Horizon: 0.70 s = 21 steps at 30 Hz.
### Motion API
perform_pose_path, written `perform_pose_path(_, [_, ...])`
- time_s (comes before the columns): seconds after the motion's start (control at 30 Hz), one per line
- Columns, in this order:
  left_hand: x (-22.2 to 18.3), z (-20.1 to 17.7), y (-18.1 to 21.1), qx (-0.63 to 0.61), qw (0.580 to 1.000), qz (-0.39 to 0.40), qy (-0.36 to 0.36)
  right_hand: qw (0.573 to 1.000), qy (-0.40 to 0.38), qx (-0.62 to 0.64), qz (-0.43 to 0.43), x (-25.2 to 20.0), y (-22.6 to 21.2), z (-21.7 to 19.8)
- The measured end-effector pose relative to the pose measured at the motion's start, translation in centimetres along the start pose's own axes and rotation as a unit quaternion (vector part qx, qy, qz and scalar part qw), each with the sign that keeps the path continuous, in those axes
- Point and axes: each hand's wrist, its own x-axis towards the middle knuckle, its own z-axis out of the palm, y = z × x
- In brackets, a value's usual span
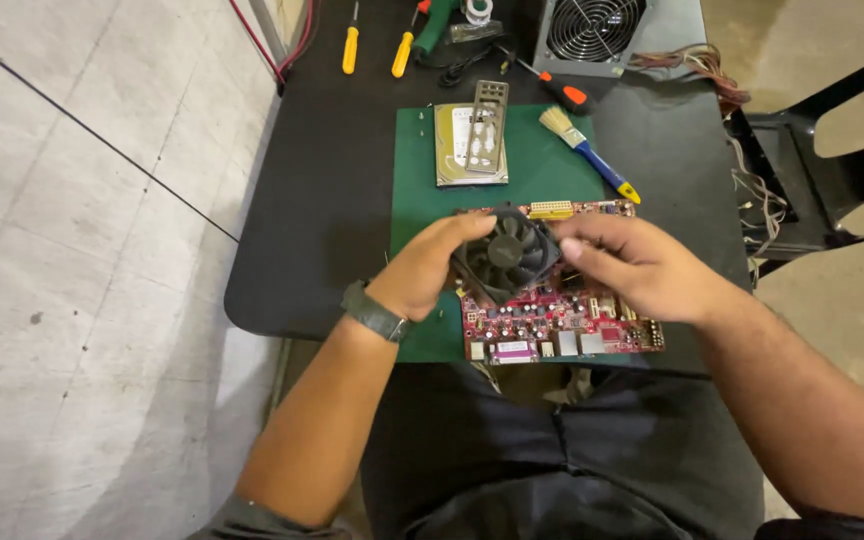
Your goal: Installing a CPU cooling fan onto a motherboard at a repair bench.
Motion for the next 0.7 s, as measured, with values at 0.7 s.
perform_pose_path(0.7, [0.3,-0.6,1.6,0.088,0.99,0.007,-0.113,0.994,0.059,0.093,0.019,-2.7,2.4,3.2])
